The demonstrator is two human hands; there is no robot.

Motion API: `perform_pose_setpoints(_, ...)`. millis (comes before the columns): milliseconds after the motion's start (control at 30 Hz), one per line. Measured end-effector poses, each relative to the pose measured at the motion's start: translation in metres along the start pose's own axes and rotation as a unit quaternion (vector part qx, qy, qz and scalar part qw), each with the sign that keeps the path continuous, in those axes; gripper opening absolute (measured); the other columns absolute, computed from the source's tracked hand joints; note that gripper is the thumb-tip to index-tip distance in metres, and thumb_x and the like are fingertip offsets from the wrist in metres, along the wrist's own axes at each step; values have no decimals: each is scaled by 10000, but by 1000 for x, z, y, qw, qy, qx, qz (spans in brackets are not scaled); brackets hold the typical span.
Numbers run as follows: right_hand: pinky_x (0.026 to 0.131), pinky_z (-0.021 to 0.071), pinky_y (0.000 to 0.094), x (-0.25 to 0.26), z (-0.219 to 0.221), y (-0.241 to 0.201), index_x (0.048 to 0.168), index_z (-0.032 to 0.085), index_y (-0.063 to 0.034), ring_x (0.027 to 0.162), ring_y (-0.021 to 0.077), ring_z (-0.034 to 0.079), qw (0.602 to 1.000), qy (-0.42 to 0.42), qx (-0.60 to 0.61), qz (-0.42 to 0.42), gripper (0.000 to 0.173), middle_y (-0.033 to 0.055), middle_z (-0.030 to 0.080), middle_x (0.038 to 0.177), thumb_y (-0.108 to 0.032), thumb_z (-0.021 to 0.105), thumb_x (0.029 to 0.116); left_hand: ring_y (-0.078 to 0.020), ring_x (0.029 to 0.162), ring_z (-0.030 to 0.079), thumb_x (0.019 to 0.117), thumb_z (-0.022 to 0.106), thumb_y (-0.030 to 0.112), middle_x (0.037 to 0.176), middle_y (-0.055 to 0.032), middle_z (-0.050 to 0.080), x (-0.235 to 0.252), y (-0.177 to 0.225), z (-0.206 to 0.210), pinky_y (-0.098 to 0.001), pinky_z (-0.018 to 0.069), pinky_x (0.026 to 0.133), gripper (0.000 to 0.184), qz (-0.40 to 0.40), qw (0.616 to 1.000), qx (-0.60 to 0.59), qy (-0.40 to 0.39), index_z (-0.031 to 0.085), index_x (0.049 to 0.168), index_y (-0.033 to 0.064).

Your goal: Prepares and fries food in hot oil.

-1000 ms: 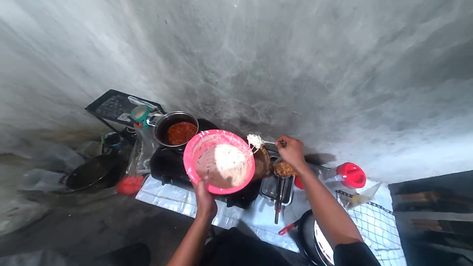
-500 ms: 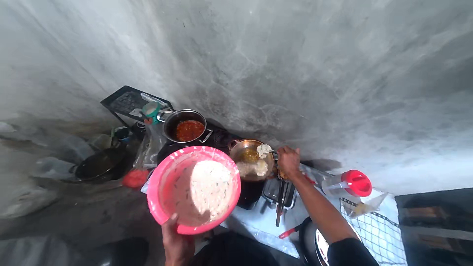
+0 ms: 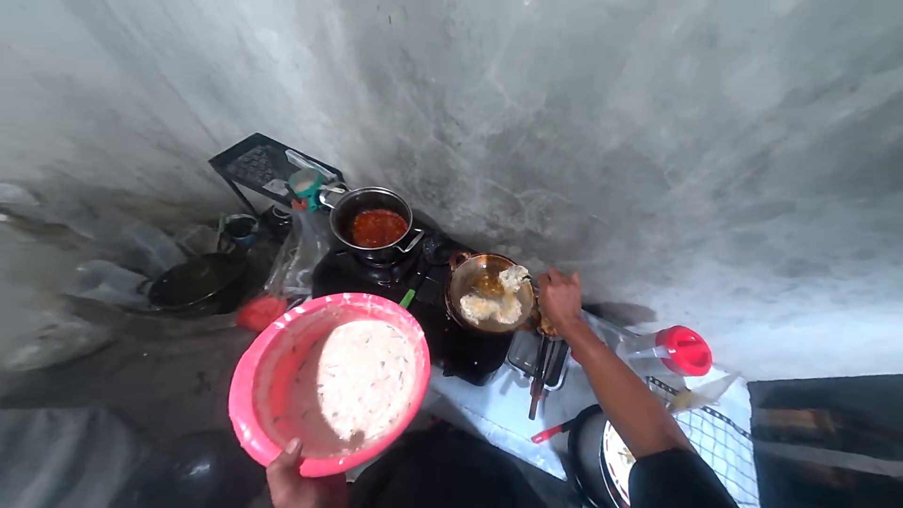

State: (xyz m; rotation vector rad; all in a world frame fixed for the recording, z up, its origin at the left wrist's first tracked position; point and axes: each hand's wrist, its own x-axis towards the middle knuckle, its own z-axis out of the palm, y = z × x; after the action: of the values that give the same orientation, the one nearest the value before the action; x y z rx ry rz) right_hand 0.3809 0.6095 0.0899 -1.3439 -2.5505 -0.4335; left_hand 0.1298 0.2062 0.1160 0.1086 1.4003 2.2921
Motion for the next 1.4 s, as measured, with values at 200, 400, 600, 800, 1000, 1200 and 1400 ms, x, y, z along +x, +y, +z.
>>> perform_pose_setpoints(200, 856, 505, 605, 2, -20, -4, 1011, 766, -40, 929, 379, 703, 999, -43, 15, 26, 161, 190, 722, 1065, -46, 637, 914, -54, 1013, 704, 931, 536, 316, 1053, 89, 739, -3, 6, -17, -291, 605, 865, 293, 20, 1000, -13, 6, 566, 1202, 210)
perform_pose_setpoints(400, 889, 493, 610, 9, -12, -9, 1040, 765, -82, 949, 379, 691, 993, -103, 25, 42, 167, 182, 706, 1092, -125, 628, 954, -37, 983, 712, 903, 615, 385, 1009, 97, 759, -3, 5, -38, -277, 604, 848, 221, 14, 1000, -20, -11, 668, 1084, 270)
perform_pose_setpoints(600, 963, 462, 638, 28, -22, -8, 1092, 771, -117, 1030, 383, 680, 984, -140, 54, 100, 181, 172, 706, 1144, -155, 669, 947, -25, 975, 713, 922, 600, 376, 1009, 116, 759, -3, 5, -45, -267, 605, 848, 212, 21, 1000, -5, -17, 666, 1100, 283)
perform_pose_setpoints(800, 953, 454, 647, 32, -10, -6, 1088, 769, -132, 1020, 377, 681, 981, -164, 51, 94, 182, 165, 711, 1138, -191, 677, 942, -13, 987, 705, 929, 602, 357, 1016, 130, 754, -4, 5, -49, -255, 599, 857, 201, 37, 999, 1, -23, 655, 1106, 278)
perform_pose_setpoints(1000, 961, 443, 631, 37, -18, 6, 1069, 781, -148, 1010, 346, 686, 982, -159, 19, 105, 189, 135, 722, 1129, -191, 658, 932, -40, 992, 713, 890, 681, 421, 1029, 92, 761, -3, 8, -44, -279, 603, 866, 258, 28, 998, -17, -44, 692, 1104, 277)
perform_pose_setpoints(1200, 936, 445, 678, 30, -57, 7, 1058, 777, -91, 982, 409, 683, 993, -61, 45, 92, 171, 191, 716, 1091, -136, 672, 930, -55, 940, 726, 893, 602, 362, 976, 70, 758, 5, 12, -15, -284, 623, 808, 298, -8, 999, -10, -37, 594, 1140, 195)
perform_pose_setpoints(1400, 885, 458, 600, 7, -141, -31, 1093, 763, -127, 899, 324, 665, 983, 60, 171, 38, 200, 115, 704, 1017, -260, 639, 1011, -87, 918, 734, 880, 636, 406, 969, 27, 756, 20, 4, 15, -306, 627, 807, 407, -40, 995, -8, -94, 581, 1182, 138)
